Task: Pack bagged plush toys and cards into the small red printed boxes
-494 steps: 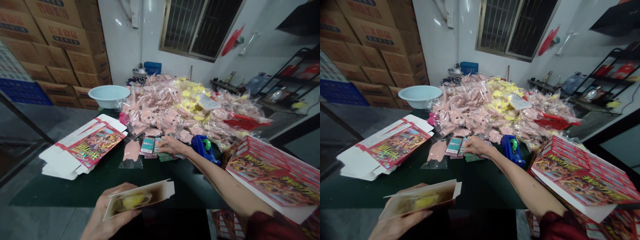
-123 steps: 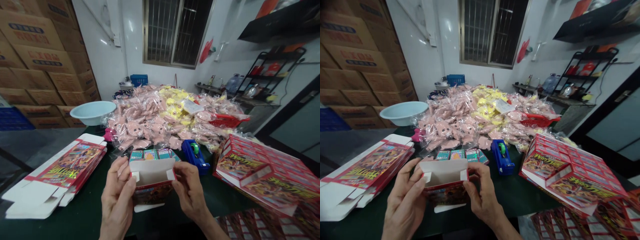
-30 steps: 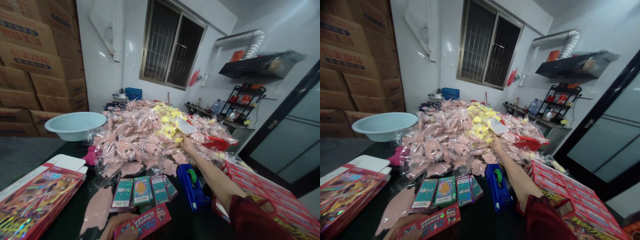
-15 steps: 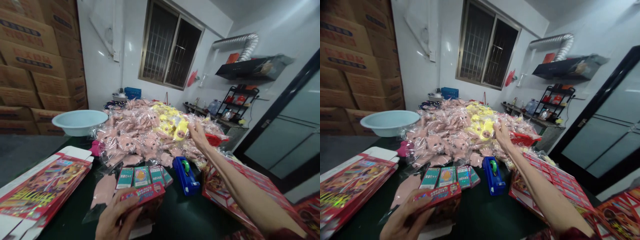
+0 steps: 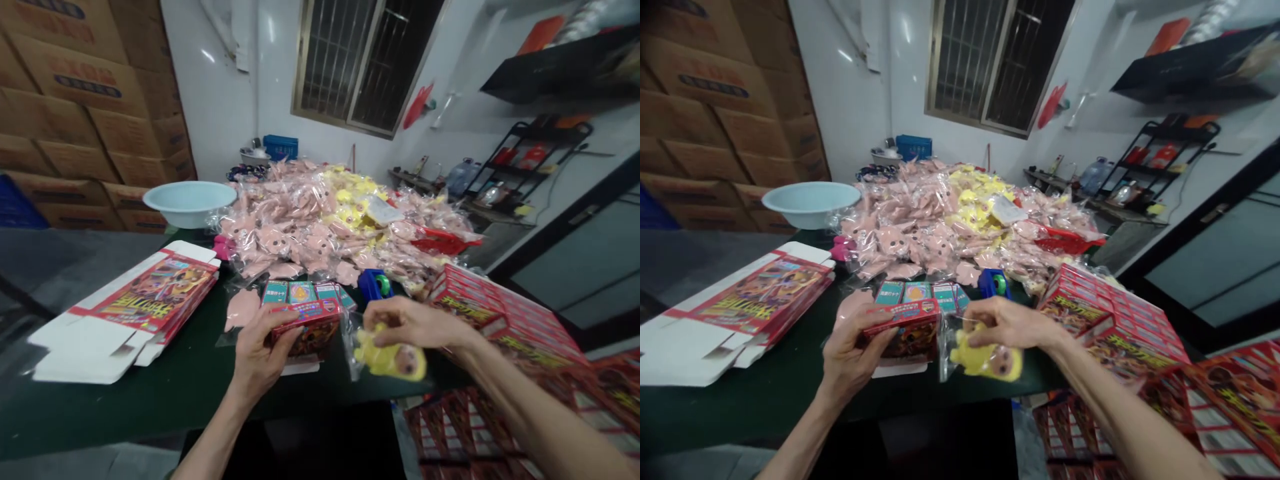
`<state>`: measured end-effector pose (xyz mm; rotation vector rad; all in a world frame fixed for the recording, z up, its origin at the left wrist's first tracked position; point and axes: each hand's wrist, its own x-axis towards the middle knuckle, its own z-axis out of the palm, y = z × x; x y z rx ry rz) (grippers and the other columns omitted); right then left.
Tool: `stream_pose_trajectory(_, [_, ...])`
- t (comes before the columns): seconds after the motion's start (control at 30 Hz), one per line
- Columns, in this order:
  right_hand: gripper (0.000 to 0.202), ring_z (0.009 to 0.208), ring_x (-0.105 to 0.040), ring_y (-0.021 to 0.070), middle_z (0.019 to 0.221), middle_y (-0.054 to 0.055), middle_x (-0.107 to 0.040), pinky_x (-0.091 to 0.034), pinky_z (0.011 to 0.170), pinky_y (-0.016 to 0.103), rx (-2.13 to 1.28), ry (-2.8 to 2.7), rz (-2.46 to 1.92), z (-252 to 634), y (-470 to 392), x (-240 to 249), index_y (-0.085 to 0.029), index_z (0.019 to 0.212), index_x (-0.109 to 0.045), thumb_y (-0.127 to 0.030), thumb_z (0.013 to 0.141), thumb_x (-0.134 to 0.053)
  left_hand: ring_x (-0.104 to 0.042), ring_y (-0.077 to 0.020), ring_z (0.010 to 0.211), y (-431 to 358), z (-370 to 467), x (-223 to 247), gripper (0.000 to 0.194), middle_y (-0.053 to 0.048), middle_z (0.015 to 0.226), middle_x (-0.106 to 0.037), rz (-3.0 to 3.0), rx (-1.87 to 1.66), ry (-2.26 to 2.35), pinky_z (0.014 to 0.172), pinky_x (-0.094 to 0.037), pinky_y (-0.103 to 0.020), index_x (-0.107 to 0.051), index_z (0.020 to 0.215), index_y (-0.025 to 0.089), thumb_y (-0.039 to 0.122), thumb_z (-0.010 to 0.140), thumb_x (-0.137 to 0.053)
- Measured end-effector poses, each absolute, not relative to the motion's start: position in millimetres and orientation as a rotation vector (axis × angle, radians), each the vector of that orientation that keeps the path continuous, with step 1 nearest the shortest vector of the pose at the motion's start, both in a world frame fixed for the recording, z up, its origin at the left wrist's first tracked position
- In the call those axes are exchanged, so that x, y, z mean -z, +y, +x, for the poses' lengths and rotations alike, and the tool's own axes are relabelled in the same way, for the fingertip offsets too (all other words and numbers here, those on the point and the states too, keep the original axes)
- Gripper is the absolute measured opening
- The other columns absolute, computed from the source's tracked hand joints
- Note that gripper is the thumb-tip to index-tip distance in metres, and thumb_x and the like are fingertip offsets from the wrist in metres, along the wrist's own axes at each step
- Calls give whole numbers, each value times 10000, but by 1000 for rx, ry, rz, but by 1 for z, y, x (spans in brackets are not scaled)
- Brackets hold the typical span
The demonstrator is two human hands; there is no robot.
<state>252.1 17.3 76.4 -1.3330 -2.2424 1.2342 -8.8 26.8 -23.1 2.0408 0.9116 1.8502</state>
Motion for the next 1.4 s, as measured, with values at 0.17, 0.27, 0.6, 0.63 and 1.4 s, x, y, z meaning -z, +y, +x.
stream_pose_trajectory(0.17, [220,501,-423,68,559,-51,-505,-307,446,174,-1169,-2124,-1575,274,10,-5,-132,683,-600,-337,758,-625,-650,-166,873,13,-29,14,236,-9,931,-681,1819,-2041,1149,803,-536,-296,-654,921,202,100,711,-691])
stream_pose_trajectory(0.27, [229,521,-422,70,582,-48,-506,-306,465,177,-1026,-2054,-1569,261,19,10,-135,701,-609,-350,779,-602,-648,-176,870,-5,-43,1,258,1,940,-686,1667,-2076,1162,807,-539,-309,-651,922,196,95,689,-700])
stream_pose_trajectory(0.6, [290,821,-530,183,903,77,-558,-419,782,324,-199,-1406,-1742,249,21,31,-143,1031,-610,-333,867,-463,-638,-129,810,-11,-21,23,265,-19,999,-658,2090,-1791,1002,655,-512,-209,-648,948,200,79,714,-681])
stream_pose_trajectory(0.63, [292,821,-524,193,880,78,-551,-415,791,342,-163,-1321,-1790,265,18,31,-128,1032,-605,-312,873,-443,-637,-134,825,-8,-20,24,264,-24,1003,-656,2083,-1802,992,658,-513,-210,-648,952,198,80,718,-678])
stream_pose_trajectory(1.4, [236,823,-611,140,1010,51,-607,-539,692,310,-719,-522,-1676,291,22,33,-135,1069,-567,-295,898,-536,-636,-114,866,-5,-25,27,246,-28,1036,-651,2186,-1793,899,680,-511,-176,-609,965,179,78,747,-664])
